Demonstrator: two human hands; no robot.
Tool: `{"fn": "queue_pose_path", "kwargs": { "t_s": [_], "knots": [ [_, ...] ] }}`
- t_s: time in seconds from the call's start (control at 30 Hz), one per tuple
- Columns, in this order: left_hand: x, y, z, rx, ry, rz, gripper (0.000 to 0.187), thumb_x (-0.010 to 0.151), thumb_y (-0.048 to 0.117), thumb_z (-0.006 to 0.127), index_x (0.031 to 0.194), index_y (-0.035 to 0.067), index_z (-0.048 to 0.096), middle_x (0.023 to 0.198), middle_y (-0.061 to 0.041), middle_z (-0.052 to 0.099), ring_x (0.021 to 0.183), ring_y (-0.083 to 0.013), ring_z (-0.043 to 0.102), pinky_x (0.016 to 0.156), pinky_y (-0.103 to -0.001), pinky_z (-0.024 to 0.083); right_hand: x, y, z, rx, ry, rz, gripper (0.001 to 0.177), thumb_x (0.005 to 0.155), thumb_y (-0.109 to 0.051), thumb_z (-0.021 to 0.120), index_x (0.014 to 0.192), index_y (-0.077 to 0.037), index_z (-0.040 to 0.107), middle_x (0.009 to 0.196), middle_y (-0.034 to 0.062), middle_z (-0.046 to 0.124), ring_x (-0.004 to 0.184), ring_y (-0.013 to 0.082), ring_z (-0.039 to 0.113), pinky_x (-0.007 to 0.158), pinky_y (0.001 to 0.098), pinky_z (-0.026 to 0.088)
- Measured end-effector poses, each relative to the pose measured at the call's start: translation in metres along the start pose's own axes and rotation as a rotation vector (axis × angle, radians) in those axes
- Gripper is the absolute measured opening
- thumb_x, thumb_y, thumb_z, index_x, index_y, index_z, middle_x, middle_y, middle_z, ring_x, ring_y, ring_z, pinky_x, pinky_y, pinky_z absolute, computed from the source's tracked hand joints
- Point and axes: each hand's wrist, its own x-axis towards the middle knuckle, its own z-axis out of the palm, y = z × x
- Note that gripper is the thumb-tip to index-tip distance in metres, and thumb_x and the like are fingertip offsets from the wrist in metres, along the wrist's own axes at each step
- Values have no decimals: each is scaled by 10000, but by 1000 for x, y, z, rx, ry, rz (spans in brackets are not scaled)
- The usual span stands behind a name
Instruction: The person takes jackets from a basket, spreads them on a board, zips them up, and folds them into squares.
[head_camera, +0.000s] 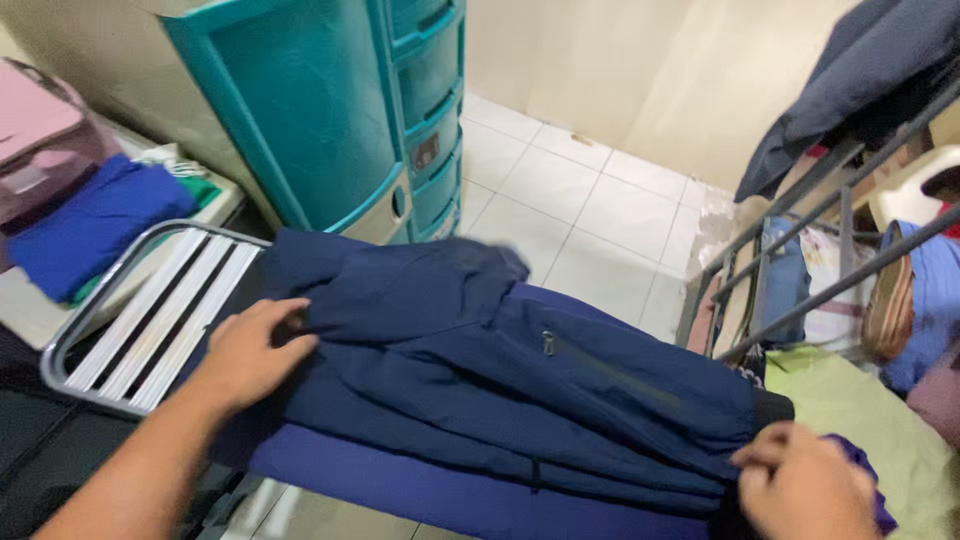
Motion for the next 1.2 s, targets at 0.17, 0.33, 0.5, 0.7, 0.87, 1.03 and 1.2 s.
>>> {"fn": "queue_pose_path", "kwargs": {
  "t_s": [0.17,0.33,0.5,0.7,0.87,1.03,1.2],
  "knots": [
    [-8,32,-4,71,75,-51,617,765,490,744,1308,210,665,1096,-66,683,1102,-304,611,990,-446,428,89,-49,-53,108,94,-41,306,866,-395,662,1012,-187,832,1110,204,710,1040,420,691,949,509,557],
    [-10,36,-4,37,113,-92,582,729,423,778,1272,235,688,1054,-33,687,1088,-293,595,1018,-440,405,217,-132,-21,305,-291,-31,694,922,-647,544,1183,-48,777,1170,289,759,1121,433,708,1021,494,528],
    [-8,31,-3,-28,86,-109,550,705,361,794,1225,214,695,1009,-37,684,1054,-267,617,1008,-439,406,276,-244,33,191,-1080,-98,1079,932,-853,128,1408,-24,630,1442,239,603,1303,398,589,1121,618,283],
    [-7,24,-8,-68,84,-9,563,698,343,783,1229,188,683,990,-49,680,1024,-278,623,939,-427,460,275,-335,39,835,-1338,-26,520,950,-336,595,1318,27,660,1361,249,668,1105,314,690,982,452,556],
    [7,34,-23,0,-141,-180,500,786,433,623,1244,253,709,1059,-64,708,1101,-284,633,979,-445,438,234,-331,-65,1565,-863,53,199,912,-133,633,1080,-25,628,993,115,683,867,230,679,829,412,577],
    [53,67,-57,-612,-77,-126,735,970,624,300,1142,95,780,1197,-149,769,1170,-309,689,1053,-421,441,98,-298,-160,1521,-732,-313,430,790,-138,755,1197,-29,671,1039,60,740,903,163,684,828,340,549],
    [47,121,-91,-1223,-626,-159,616,1019,481,488,1385,-10,555,993,-78,566,831,-196,497,769,-329,346,-26,-295,-153,1064,-673,-410,598,743,-245,862,1255,5,679,1154,83,764,1065,143,677,940,302,535]
  ]
}}
